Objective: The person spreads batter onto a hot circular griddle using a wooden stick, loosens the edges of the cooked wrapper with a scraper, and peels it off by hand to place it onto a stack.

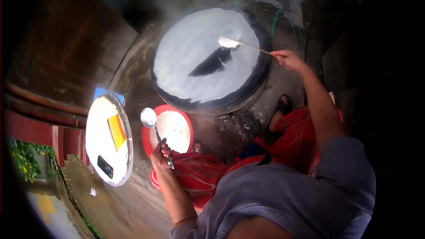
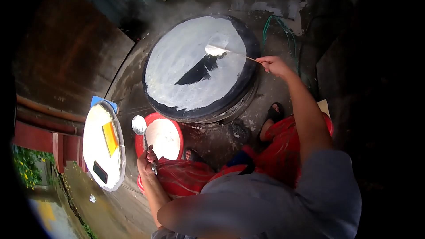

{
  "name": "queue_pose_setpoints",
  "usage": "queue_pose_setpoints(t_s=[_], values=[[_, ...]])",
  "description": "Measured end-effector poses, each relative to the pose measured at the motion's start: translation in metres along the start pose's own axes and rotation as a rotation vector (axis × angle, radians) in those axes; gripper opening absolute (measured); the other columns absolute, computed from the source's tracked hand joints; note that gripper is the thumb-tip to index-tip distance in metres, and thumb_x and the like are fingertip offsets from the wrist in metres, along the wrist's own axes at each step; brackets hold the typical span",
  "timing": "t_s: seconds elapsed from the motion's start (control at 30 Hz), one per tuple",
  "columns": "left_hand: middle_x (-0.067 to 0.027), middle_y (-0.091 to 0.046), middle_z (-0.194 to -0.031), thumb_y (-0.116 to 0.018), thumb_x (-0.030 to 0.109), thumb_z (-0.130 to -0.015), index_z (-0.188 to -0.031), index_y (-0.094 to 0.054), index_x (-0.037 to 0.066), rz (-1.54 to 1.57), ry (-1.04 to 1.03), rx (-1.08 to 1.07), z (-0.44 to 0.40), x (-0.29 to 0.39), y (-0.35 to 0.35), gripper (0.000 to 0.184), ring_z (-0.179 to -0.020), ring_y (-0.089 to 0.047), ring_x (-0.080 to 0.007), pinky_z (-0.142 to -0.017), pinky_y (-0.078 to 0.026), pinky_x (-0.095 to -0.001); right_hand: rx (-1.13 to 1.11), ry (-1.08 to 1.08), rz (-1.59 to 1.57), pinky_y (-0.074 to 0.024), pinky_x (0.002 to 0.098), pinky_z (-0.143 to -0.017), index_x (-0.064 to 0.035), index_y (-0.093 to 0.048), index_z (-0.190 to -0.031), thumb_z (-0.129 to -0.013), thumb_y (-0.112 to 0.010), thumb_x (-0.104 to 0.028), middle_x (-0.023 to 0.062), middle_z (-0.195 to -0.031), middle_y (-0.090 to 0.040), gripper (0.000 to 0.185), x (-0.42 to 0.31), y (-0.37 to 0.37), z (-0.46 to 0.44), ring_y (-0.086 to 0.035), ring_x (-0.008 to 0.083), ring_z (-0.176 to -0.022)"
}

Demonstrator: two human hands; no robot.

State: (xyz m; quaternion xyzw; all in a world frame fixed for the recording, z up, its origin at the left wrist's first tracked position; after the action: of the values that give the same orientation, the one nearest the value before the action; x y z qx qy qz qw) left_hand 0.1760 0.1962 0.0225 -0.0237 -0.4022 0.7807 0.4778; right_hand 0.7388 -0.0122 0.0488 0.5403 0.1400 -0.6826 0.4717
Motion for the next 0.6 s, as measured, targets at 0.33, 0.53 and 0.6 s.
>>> queue_pose_setpoints(t_s=[0.33,0.53,0.6], values=[[-0.0074,-0.049,-0.072,-0.029,0.024,-0.097,-0.109,-0.044,-0.008,-0.044,0.023,-0.022,0.004,-0.003,-0.008,0.038,-0.052,-0.042,-0.0113,-0.042,-0.036,-0.0220,0.040,0.359,0.276,-0.0446,0.0279,-0.079,-0.0145,-0.060,-0.113,-0.088,-0.048,-0.014,0.0126,-0.102,-0.063,0.028,-0.008,-0.061,0.009,-0.060,0.0214,-0.091],[-0.0074,-0.048,-0.071,-0.029,0.023,-0.097,-0.110,-0.044,-0.008,-0.140,-0.010,-0.053,0.009,-0.004,-0.013,0.037,-0.051,-0.040,-0.0110,-0.042,-0.034,-0.0221,0.297,0.335,0.155,-0.0447,0.0295,-0.080,-0.0153,-0.060,-0.113,-0.088,-0.047,-0.017,0.0127,-0.104,-0.062,0.028,0.029,-0.066,-0.003,-0.060,0.0234,-0.093],[-0.0072,-0.048,-0.071,-0.030,0.023,-0.096,-0.110,-0.045,-0.007,-0.176,-0.011,-0.085,0.011,-0.006,-0.018,0.036,-0.051,-0.039,-0.0108,-0.042,-0.034,-0.0215,0.243,0.378,0.258,-0.0443,0.0311,-0.082,-0.0151,-0.058,-0.114,-0.089,-0.045,-0.017,0.0127,-0.107,-0.060,0.028,0.000,-0.104,0.015,-0.058,0.0258,-0.098]])
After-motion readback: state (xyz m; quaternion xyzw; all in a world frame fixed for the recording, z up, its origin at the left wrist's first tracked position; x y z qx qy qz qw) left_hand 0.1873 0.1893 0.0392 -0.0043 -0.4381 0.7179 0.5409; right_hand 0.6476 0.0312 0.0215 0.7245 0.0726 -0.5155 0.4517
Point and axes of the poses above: each hand's wrist, its own z-axis away from the middle knuckle, its own y-axis out of the back of the hand, x = y × z, the point moved 7 cm from there along -z, towards the middle knuckle
